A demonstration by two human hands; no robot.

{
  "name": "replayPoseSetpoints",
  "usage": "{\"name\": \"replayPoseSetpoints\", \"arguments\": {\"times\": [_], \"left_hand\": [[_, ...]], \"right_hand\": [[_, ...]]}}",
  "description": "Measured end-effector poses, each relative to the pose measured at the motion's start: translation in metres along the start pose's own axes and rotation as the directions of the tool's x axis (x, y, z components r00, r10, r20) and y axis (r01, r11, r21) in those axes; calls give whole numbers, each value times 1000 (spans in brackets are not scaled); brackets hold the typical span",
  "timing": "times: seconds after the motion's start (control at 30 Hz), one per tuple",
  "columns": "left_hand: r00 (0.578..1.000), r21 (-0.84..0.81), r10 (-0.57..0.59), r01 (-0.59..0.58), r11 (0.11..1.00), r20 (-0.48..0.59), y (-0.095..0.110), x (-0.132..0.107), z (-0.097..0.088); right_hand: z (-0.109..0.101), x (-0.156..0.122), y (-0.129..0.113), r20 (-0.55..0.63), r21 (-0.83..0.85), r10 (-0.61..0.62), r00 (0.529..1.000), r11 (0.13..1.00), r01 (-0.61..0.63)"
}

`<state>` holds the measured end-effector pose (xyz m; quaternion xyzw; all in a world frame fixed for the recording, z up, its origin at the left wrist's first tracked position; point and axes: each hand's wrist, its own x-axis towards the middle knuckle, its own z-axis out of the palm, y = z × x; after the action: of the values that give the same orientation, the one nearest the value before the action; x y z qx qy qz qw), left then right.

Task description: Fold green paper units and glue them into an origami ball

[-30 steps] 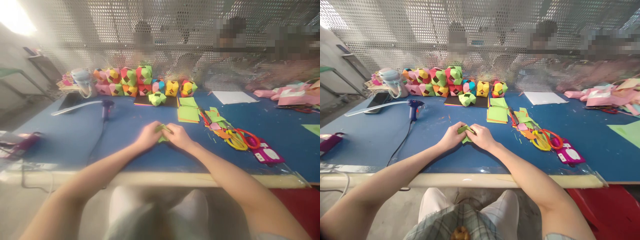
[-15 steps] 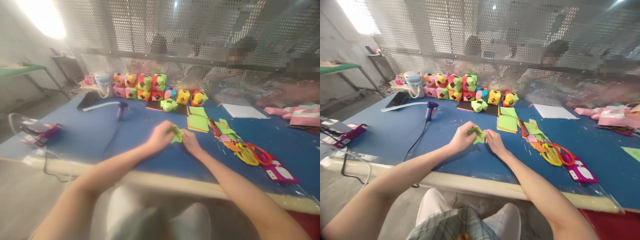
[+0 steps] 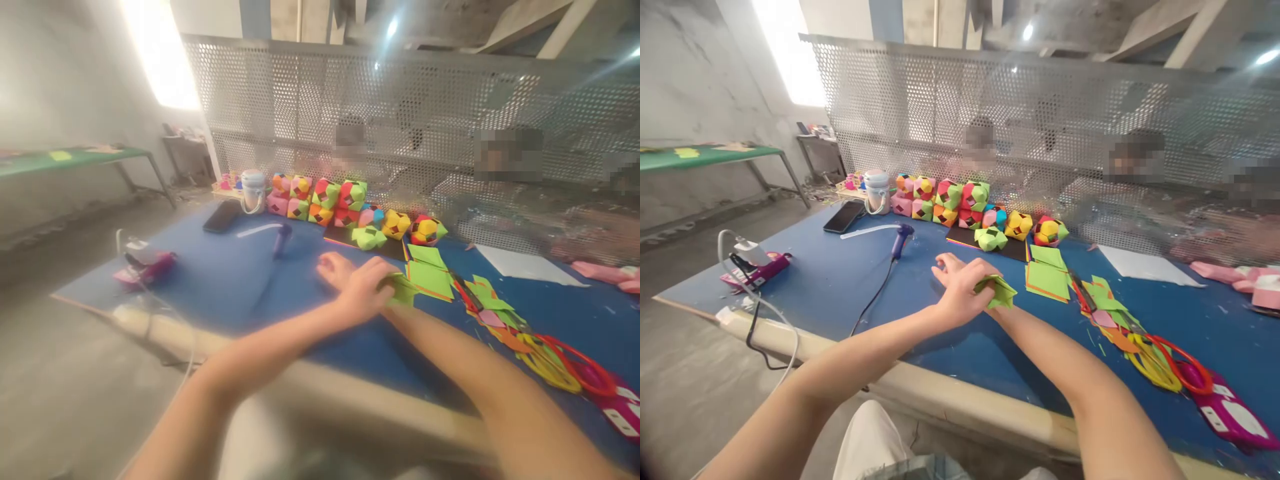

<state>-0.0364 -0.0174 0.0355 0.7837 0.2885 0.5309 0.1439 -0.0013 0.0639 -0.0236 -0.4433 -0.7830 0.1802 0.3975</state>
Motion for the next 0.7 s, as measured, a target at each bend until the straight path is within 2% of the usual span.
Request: {"name": "replayPoseSetpoints", "arguments": {"times": [0.13, 0.3, 0.47, 0.7], "left_hand": [[998, -46, 18, -20, 999, -56, -4, 2, -4], [998, -22, -6, 5, 1000, -56, -5, 1, -4], [999, 34, 23, -21, 999, -44, -9, 4, -7], [992, 74, 52, -43, 996, -118, -10, 11, -18]], "right_hand": [[43, 39, -28, 93, -11, 108, 990, 994, -108], [79, 70, -48, 91, -67, 334, 938, 942, -329], [94, 87, -56, 60, -112, 463, 885, 884, -455], [109, 94, -61, 71, -91, 473, 878, 880, -466]]}}
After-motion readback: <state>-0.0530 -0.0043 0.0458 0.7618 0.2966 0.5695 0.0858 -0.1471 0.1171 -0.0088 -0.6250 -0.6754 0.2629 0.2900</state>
